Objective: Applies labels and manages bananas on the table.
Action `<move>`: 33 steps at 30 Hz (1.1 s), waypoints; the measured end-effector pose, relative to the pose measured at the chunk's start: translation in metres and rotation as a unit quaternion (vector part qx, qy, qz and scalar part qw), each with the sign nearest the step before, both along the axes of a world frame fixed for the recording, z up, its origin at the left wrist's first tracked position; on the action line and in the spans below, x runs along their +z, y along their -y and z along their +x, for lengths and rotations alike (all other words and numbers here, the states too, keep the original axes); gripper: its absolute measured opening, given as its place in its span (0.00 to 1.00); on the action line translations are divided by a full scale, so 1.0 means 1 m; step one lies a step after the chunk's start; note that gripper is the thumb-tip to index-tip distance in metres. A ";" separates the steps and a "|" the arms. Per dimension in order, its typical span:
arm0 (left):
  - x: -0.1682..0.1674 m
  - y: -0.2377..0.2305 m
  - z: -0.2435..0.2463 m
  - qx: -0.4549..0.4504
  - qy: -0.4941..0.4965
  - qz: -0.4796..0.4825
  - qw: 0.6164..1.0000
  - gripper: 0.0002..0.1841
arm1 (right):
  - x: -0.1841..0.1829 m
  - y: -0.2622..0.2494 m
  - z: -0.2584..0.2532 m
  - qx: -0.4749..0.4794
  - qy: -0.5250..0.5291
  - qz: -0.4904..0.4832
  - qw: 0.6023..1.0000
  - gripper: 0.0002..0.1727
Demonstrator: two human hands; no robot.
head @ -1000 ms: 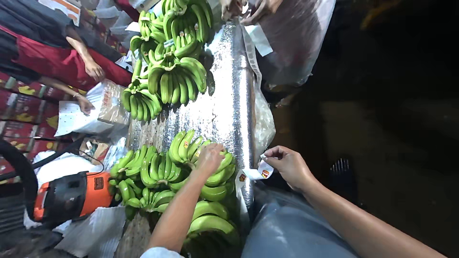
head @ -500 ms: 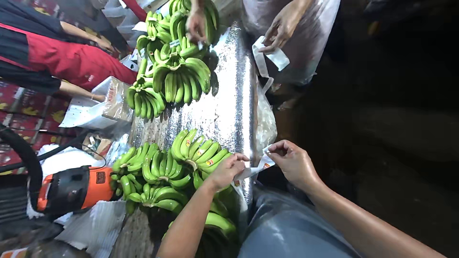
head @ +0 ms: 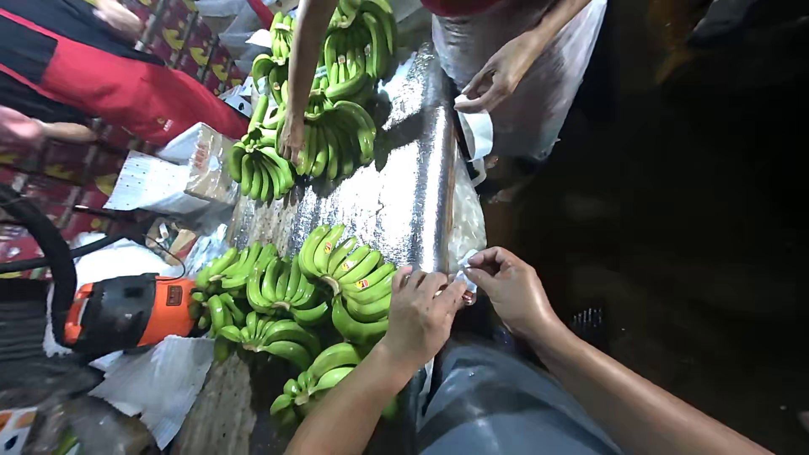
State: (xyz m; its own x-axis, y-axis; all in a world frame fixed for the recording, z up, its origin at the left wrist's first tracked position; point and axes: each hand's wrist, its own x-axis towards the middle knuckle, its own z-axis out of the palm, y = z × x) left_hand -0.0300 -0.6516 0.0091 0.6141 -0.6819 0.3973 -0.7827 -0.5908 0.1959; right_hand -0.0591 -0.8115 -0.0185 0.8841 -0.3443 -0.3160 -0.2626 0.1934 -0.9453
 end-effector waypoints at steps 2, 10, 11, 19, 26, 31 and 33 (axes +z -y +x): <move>-0.003 0.008 0.003 0.010 0.000 -0.014 1.000 0.06 | 0.008 -0.003 -0.001 -0.007 -0.008 0.043 0.999 0.09; -0.011 0.006 -0.003 -0.056 0.060 -0.048 0.995 0.07 | 0.011 0.001 0.001 -0.028 -0.090 0.232 0.968 0.07; -0.011 0.005 -0.003 -0.074 0.026 -0.076 0.994 0.08 | 0.007 0.003 0.001 -0.029 -0.088 0.231 0.968 0.07; 0.019 -0.064 0.095 0.137 -0.513 0.134 0.837 0.13 | -0.008 0.051 0.007 -0.010 0.010 -0.038 0.999 0.12; -0.033 -0.086 0.113 0.085 -0.540 0.427 0.720 0.12 | 0.009 0.048 -0.001 0.126 0.107 -0.161 0.973 0.25; -0.026 -0.066 0.101 0.142 -0.419 0.473 0.762 0.30 | 0.012 0.042 -0.005 0.124 0.080 -0.130 0.981 0.11; -0.017 -0.062 0.091 0.123 -0.421 0.317 0.841 0.26 | 0.018 0.040 -0.003 0.118 0.084 -0.114 0.983 0.10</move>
State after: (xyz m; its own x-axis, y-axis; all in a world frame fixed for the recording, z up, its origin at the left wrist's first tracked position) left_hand 0.0614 -0.5898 -0.0078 0.6496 -0.4032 -0.6446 -0.3621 -0.9096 0.2040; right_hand -0.0626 -0.8513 -0.0009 0.9809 -0.1689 -0.0961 -0.1102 -0.0762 -0.9910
